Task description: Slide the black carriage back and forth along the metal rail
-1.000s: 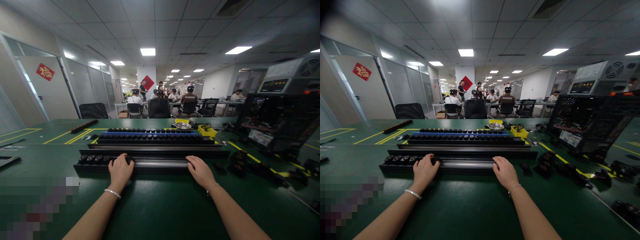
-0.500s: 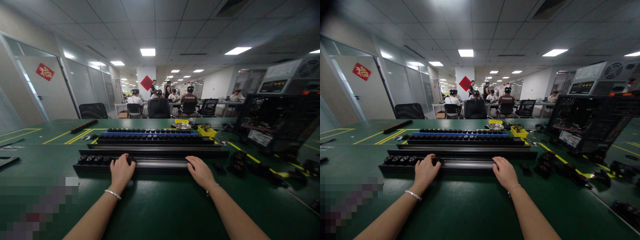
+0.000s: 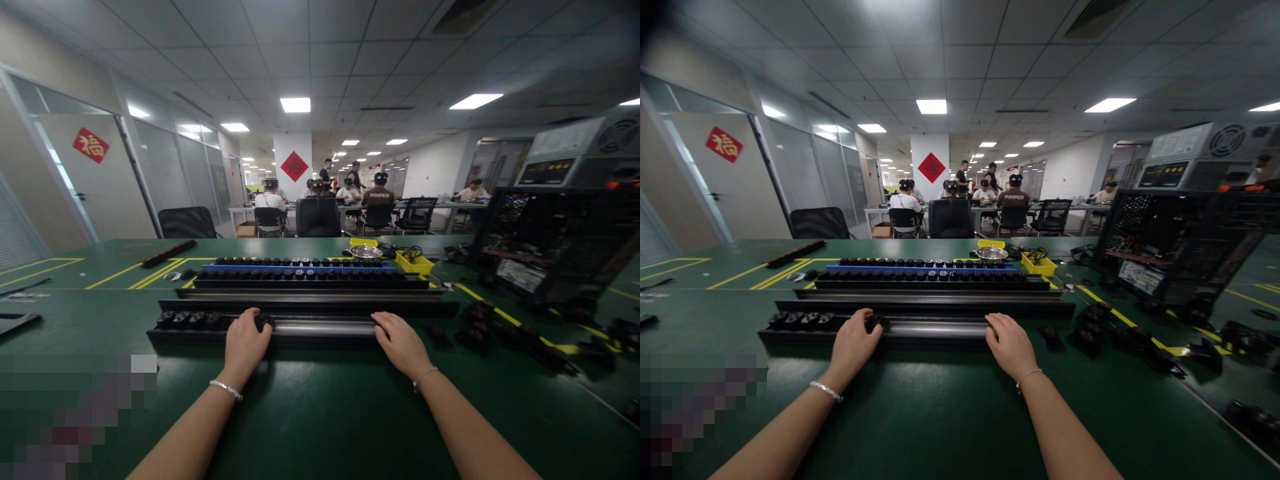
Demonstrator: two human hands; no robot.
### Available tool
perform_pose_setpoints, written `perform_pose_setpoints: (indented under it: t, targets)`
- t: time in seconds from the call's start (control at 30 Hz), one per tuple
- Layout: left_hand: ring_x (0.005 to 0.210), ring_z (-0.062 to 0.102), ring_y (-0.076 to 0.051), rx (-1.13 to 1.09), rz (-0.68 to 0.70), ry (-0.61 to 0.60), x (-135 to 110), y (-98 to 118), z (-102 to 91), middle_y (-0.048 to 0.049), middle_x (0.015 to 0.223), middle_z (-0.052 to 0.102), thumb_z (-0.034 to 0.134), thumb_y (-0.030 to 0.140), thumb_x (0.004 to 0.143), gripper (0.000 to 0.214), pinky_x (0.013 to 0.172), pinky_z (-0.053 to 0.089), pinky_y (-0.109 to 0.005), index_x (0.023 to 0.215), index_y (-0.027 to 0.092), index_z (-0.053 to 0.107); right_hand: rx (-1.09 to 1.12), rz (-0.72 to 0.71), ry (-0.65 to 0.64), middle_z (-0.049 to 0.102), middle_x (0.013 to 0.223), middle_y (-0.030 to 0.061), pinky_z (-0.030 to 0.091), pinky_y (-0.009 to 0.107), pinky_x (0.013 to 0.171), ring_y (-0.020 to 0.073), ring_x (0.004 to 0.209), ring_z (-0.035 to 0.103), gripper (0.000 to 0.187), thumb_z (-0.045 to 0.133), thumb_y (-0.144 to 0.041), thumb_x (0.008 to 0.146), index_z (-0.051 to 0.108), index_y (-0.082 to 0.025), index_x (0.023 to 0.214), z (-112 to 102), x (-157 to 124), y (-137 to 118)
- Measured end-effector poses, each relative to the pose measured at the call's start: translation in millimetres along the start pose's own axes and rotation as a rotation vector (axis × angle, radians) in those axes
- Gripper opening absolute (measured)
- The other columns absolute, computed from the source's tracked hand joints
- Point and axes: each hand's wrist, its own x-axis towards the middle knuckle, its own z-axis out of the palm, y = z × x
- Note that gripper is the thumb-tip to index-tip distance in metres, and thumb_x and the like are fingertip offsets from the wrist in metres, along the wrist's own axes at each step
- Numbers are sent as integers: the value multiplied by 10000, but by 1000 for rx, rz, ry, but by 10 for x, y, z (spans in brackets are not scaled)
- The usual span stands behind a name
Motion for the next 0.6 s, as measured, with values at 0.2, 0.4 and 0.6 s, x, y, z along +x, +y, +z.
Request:
perform_pose_setpoints:
  t: [0.2,0.4,0.6]
  targets:
    - [984,569,-251,-30,12,-4,-6,-1,14,-101,1019,633,460,335,772,389,877,422,-356,1105,141,515,3,-5,12,602,1186,71,372,406,1011,214,1144,498,394,367,-283,846,617,-173,1129,0,-2,-2]
    - [988,569,-247,-53,19,-8,-18,5,21,-92,1022,632,466,338,777,384,889,420,-350,1108,147,508,-3,-12,11,603,1182,82,365,401,1016,212,1144,498,394,374,-273,841,617,-154,1128,5,0,4]
    - [987,570,-239,-72,27,-22,-27,15,15,-85,1028,632,471,349,785,369,892,422,-355,1098,158,512,5,-9,22,606,1178,77,375,416,1006,215,1136,504,389,374,-283,841,622,-175,1121,5,-3,9]
